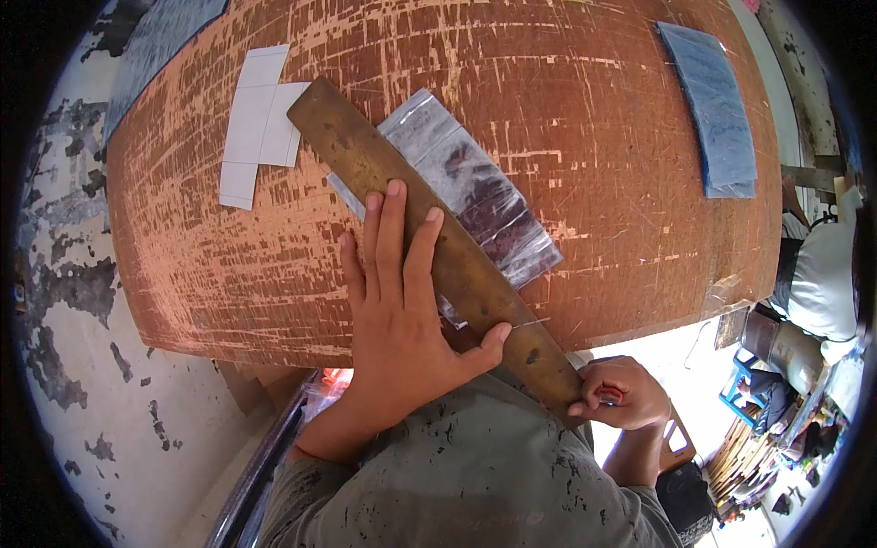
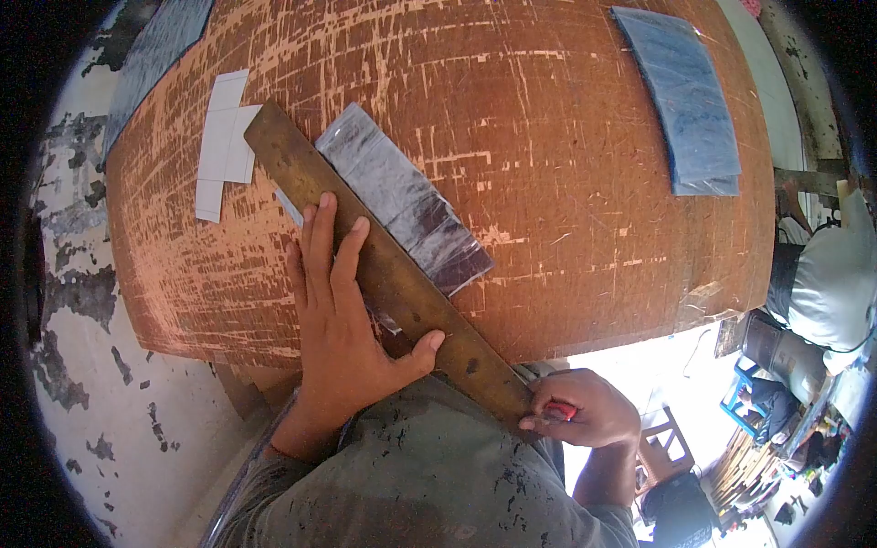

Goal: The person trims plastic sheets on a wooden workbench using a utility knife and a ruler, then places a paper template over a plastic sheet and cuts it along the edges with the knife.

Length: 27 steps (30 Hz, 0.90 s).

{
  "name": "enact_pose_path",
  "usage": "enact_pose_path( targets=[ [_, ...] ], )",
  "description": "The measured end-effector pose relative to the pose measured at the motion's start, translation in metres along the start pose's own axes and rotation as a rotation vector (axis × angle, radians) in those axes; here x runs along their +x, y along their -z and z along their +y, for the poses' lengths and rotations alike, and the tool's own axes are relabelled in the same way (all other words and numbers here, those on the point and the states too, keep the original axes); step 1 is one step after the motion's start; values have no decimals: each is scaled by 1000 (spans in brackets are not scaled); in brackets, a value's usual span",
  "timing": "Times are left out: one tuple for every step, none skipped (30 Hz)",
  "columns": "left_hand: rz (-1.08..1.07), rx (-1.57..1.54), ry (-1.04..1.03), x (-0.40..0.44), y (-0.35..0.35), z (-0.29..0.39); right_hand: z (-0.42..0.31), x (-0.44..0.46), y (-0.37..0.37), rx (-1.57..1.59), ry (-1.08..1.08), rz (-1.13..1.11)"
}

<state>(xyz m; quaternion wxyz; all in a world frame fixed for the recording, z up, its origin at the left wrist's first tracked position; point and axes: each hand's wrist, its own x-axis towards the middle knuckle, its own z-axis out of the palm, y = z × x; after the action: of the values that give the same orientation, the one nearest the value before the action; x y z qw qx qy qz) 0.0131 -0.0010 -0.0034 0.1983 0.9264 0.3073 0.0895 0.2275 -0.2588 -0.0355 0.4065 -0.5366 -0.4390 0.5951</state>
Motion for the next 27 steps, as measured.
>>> enact_pose_path(
  targets=[
    [0, 0, 1, 0, 0, 0, 1, 0, 0, 0, -11, -2],
    [-5, -10, 0, 0, 0, 0, 0, -1, 0, -1, -11, -3],
    [-8, -17, 1, 0, 1, 0, -1, 0, 0, -14, -7, 8],
    [-6, -11, 6, 0, 1, 0, -3, 1, -1, -24, -2, 17],
    [-14, -23, 8, 1, 2, 0, -4, 1, -1, -23, 4, 10],
    [-21, -34, 9, 1, 2, 0, -4, 1, -1, -30, -11, 13],
    [-16, -25, 13, 1, 3, 0, -4, 1, -1, -38, -28, 16],
    [-21, -30, 12, 0, 2, 0, -4, 1, -1, -38, -21, 10],
    [-25, -35, 10, 0, 2, 0, -5, 1, -1, -23, -30, 16],
    [-13, -39, -1, 0, 0, -1, -5, 2, -1, -9, -41, 24],
    [-12, -37, 0, 0, 0, -2, -5, 2, -2, -9, -39, 23],
    [-14, -36, -2, 0, 1, -2, -5, 2, -2, -3, -36, 30],
    [-16, -36, -3, 0, 1, -2, -5, 2, -3, 4, -34, 39],
    [-15, -37, -3, 0, 1, -1, -5, 2, -2, 3, -35, 39],
    [-20, -37, -2, 0, 1, -1, -5, 2, -2, -9, -34, 33],
    [-24, -37, 0, 0, 1, -1, -5, 2, -1, -22, -33, 28],
    [-22, -36, 1, 0, 1, -1, -4, 2, -1, -23, -32, 27],
    [-23, -37, 1, 0, 1, -1, -3, 2, -1, -19, -35, 28],
    [-23, -37, 1, 0, 1, -1, -3, 2, -2, -15, -39, 29],
    [-22, -37, 3, 0, 1, -1, -3, 2, -2, -16, -39, 27],
    [-26, -41, 2, 0, 1, -1, -3, 2, -2, -11, -43, 27],
    [-29, -46, 1, 0, 1, -1, -4, 1, -2, -6, -48, 28],
    [-29, -46, 3, 0, 1, -1, -3, 1, -2, -7, -48, 26],
    [-25, -41, -1, -1, 0, -1, -2, 0, -3, 9, -57, 20],
    [-22, -36, -6, -1, -1, -2, -2, 0, -3, 24, -66, 15],
    [-22, -37, -5, -1, -1, -2, -3, 0, -3, 24, -67, 15],
    [-21, -33, -7, -1, -1, -2, -4, 2, -3, 20, -63, 19]
  ],
)
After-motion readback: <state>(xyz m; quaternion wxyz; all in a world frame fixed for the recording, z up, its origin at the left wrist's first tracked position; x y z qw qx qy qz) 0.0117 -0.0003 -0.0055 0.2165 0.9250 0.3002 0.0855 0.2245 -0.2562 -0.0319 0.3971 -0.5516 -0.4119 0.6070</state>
